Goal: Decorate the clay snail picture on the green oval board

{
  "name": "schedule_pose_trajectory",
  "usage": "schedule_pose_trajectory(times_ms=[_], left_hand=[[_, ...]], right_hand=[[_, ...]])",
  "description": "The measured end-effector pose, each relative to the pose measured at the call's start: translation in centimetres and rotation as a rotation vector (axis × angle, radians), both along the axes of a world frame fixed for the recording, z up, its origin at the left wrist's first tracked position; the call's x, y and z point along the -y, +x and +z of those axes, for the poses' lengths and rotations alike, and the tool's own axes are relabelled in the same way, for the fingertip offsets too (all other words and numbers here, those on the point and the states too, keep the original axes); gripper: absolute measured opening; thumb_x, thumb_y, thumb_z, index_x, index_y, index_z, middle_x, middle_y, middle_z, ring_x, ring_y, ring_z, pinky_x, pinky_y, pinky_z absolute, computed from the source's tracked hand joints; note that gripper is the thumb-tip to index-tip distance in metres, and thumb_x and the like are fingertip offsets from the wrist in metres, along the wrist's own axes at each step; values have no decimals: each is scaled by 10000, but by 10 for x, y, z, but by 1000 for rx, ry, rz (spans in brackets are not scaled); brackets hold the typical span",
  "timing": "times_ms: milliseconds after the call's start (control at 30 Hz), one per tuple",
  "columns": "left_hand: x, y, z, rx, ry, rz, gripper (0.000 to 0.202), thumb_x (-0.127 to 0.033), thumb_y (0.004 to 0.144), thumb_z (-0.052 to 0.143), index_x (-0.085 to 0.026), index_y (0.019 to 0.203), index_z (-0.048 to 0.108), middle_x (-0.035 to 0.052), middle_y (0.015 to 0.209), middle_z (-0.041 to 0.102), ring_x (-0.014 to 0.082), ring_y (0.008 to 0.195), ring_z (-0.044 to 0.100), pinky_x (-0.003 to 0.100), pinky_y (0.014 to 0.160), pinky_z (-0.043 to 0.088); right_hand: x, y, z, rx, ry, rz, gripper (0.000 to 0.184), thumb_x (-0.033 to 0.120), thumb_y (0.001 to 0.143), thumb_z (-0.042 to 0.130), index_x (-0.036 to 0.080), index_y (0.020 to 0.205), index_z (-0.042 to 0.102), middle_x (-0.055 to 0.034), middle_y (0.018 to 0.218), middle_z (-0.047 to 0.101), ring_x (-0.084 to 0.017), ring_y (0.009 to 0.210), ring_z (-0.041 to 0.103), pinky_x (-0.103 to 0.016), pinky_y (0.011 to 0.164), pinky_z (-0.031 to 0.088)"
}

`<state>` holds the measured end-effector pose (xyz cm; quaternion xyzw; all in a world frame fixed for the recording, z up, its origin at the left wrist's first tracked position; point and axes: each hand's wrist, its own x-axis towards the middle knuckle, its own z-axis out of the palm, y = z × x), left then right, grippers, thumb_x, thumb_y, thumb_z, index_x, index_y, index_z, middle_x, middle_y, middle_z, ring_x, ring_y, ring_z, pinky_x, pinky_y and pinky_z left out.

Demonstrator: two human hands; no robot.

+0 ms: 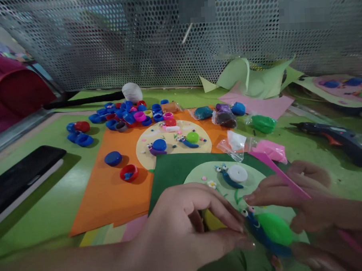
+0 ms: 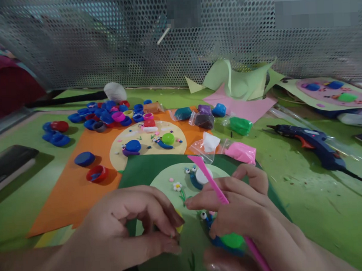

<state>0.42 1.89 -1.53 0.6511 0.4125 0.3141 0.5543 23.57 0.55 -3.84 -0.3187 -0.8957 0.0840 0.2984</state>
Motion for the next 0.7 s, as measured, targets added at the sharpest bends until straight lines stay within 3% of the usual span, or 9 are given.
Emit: schedule_pose_trajectory(times_ms=[133, 233, 333, 433, 500, 567, 633, 700], left_hand=[[1, 1, 0, 51, -157, -8, 92, -103, 693, 680, -189, 666, 700, -23, 772, 720, 94, 639, 662, 91, 496, 493], [0, 4, -1, 192, -362, -60, 156, -127, 777, 581, -215, 779, 710, -41, 828, 705, 19, 499, 571, 40, 418, 429], [1, 5, -2, 318, -583, -125, 219, -147, 837, 508, -231, 845, 709, -48, 739, 660, -5, 435, 472, 16, 401, 408], [4, 3, -1, 372, -660, -152, 262, -149, 866, 470, -248, 856, 713, -46, 701, 649, -4, 440, 469, 7, 408, 403], [6, 1, 0, 327, -582, -150, 260, -179, 876, 464, -262, 885, 710, -35, 742, 683, 8, 464, 523, 18, 411, 415], [9, 1, -2, 230, -392, -126, 259, -206, 885, 454, -263, 931, 702, -14, 847, 715, 50, 579, 627, 65, 483, 489], [10, 3, -7, 210, -126, -132, 274, -234, 897, 432, -252, 981, 692, 7, 962, 714, 113, 806, 676, 150, 682, 552], [11, 7, -15, 271, 90, -209, 292, -307, 900, 434, -237, 1058, 669, 28, 1062, 688, 152, 1015, 623, 224, 893, 496]], right_hand=[[3, -7, 3, -111, -75, -60, 162, 242, 801, 550, 283, 917, 444, 19, 1029, 646, -242, 989, 574, -410, 991, 278], [4, -12, 6, -173, -90, -110, 134, 231, 820, 515, 278, 923, 444, 14, 978, 665, -237, 958, 596, -411, 967, 322], [2, -15, 10, -240, -68, -172, 140, 189, 814, 465, 277, 919, 437, 10, 902, 679, -229, 898, 625, -410, 910, 414], [-1, -15, 13, -201, -71, -167, 169, 232, 817, 499, 267, 963, 424, -17, 958, 660, -223, 954, 609, -359, 807, 499], [-1, -16, 12, -171, -102, -152, 221, 326, 830, 539, 260, 997, 410, -42, 1023, 636, -238, 995, 589, -366, 812, 505], [-1, -19, 10, -180, -127, -173, 271, 406, 832, 550, 257, 1004, 405, -58, 1055, 618, -248, 999, 582, -373, 810, 510], [1, -24, 8, -185, -134, -214, 272, 426, 829, 553, 261, 986, 403, -54, 1048, 619, -240, 986, 582, -357, 782, 519], [3, -30, 7, -175, -129, -247, 267, 449, 826, 549, 269, 958, 404, -42, 1016, 634, -239, 971, 585, -361, 785, 515]])
